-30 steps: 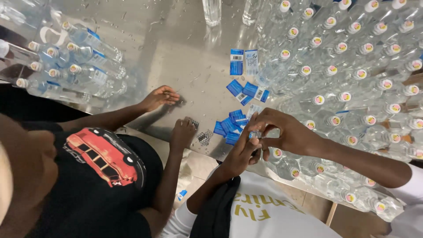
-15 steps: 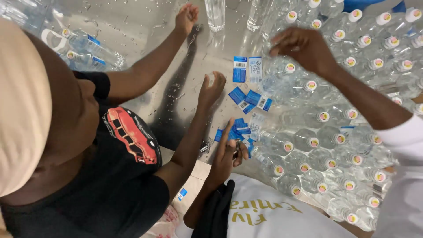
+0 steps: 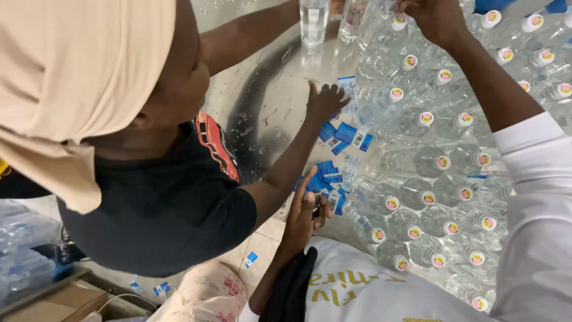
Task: Applying plastic seals to water bottle caps and using a heat gun to shrink them
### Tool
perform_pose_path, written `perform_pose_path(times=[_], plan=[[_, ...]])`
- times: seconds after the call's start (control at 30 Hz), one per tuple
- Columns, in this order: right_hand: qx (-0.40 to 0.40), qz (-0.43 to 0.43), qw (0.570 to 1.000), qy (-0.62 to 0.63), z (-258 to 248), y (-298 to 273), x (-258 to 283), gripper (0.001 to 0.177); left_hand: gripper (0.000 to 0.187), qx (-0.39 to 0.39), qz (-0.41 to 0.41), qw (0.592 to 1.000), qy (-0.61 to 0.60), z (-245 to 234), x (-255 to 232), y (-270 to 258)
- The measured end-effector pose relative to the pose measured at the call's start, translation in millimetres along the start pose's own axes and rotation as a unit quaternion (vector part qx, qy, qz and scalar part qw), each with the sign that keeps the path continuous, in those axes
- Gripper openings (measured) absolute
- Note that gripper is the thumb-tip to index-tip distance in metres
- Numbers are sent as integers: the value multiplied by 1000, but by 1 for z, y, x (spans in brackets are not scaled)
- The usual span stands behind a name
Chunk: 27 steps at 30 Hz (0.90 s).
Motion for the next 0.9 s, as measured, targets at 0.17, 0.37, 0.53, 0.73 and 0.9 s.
perform_pose_path(times=[0.17,0.37,0.53,0.73,0.9], plan=[[-25,-72,994,-75,-1,5,-2,9,72,34,7,999,0,8,4,-2],[-2,-27,996,-86,-1,8,-35,19,77,6,9,1000,8,1,4,-3],[-15,11,998,-62,-6,7,-26,19,77,1,-4,1000,4,1,9,-7],[-14,-99,994,38,15,28,47,23,73,-6,-14,1000,0,9,6,-12],[16,24,991,129,8,14,120,19,70,-28,7,1000,-8,-2,-4,-17]])
Point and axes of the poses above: each hand's wrist, its own y-axis towards the middle knuckle, its own z-axis out of the palm, x = y × z, the point moved 10 cm from there along y, towards the middle knuckle, and after that the axes turned 13 degrees about y, right-handed, at the moved point
